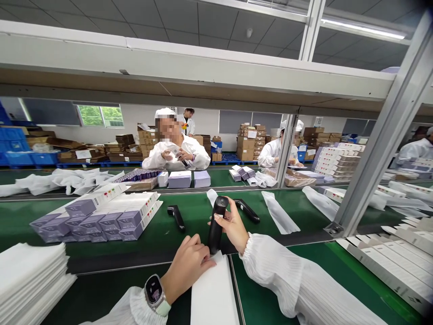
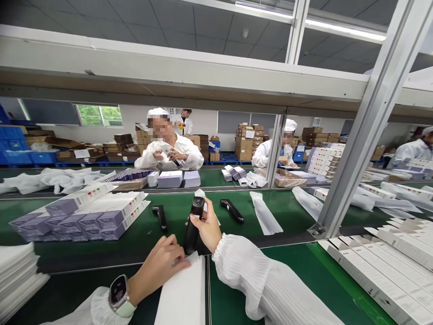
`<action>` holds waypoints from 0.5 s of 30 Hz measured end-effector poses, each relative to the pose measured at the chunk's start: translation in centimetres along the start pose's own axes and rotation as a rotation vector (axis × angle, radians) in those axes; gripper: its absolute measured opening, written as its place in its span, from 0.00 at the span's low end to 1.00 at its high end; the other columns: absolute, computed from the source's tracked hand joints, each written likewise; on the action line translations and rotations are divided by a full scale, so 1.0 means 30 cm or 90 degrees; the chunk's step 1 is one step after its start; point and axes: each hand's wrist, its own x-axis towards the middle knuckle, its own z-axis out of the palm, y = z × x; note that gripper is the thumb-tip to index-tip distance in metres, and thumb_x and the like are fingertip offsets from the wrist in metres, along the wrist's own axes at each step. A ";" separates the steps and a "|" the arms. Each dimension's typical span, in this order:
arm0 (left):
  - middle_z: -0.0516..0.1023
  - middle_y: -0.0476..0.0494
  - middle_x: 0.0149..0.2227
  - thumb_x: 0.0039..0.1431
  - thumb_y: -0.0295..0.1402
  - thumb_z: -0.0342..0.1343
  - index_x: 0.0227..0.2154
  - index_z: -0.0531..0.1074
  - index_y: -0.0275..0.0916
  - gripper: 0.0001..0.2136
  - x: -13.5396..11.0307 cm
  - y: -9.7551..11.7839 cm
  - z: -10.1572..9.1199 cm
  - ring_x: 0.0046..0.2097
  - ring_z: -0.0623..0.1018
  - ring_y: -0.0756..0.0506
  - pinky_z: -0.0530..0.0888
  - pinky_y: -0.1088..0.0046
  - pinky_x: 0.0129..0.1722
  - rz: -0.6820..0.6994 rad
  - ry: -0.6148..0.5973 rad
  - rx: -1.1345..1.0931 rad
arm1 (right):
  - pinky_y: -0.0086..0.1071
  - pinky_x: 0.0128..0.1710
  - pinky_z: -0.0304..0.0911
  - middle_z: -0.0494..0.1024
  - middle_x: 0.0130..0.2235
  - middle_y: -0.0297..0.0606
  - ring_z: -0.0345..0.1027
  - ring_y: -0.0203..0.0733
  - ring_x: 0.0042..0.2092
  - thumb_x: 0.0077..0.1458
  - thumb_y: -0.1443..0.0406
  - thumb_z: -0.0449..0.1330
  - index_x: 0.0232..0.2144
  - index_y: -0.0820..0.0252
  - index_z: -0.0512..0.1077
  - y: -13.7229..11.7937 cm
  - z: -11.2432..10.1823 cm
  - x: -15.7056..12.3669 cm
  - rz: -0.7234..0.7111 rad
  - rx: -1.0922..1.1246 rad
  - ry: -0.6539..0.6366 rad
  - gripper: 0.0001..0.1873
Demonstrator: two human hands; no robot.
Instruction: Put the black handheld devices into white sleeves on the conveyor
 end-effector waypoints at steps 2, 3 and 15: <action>0.69 0.48 0.23 0.49 0.42 0.52 0.17 0.66 0.39 0.13 0.003 0.010 -0.017 0.33 0.64 0.47 0.58 0.70 0.34 -0.046 0.007 -0.041 | 0.31 0.26 0.64 0.65 0.29 0.30 0.66 0.36 0.30 0.38 0.62 0.61 0.45 0.49 0.51 0.002 -0.001 0.004 0.026 -0.010 0.001 0.31; 0.68 0.48 0.24 0.48 0.43 0.52 0.17 0.66 0.39 0.14 0.006 0.017 -0.027 0.33 0.65 0.47 0.59 0.71 0.33 -0.077 0.010 -0.071 | 0.31 0.25 0.63 0.65 0.27 0.29 0.66 0.36 0.28 0.38 0.62 0.61 0.44 0.49 0.51 0.002 -0.002 0.006 0.046 -0.015 -0.004 0.31; 0.64 0.52 0.19 0.44 0.45 0.52 0.17 0.64 0.37 0.15 0.091 0.024 -0.163 0.25 0.65 0.51 0.61 0.76 0.24 -0.216 0.043 -0.406 | 0.25 0.26 0.56 0.64 0.22 0.29 0.57 0.28 0.24 0.40 0.53 0.58 0.23 0.64 0.66 0.034 -0.075 -0.002 0.197 -0.117 -0.503 0.18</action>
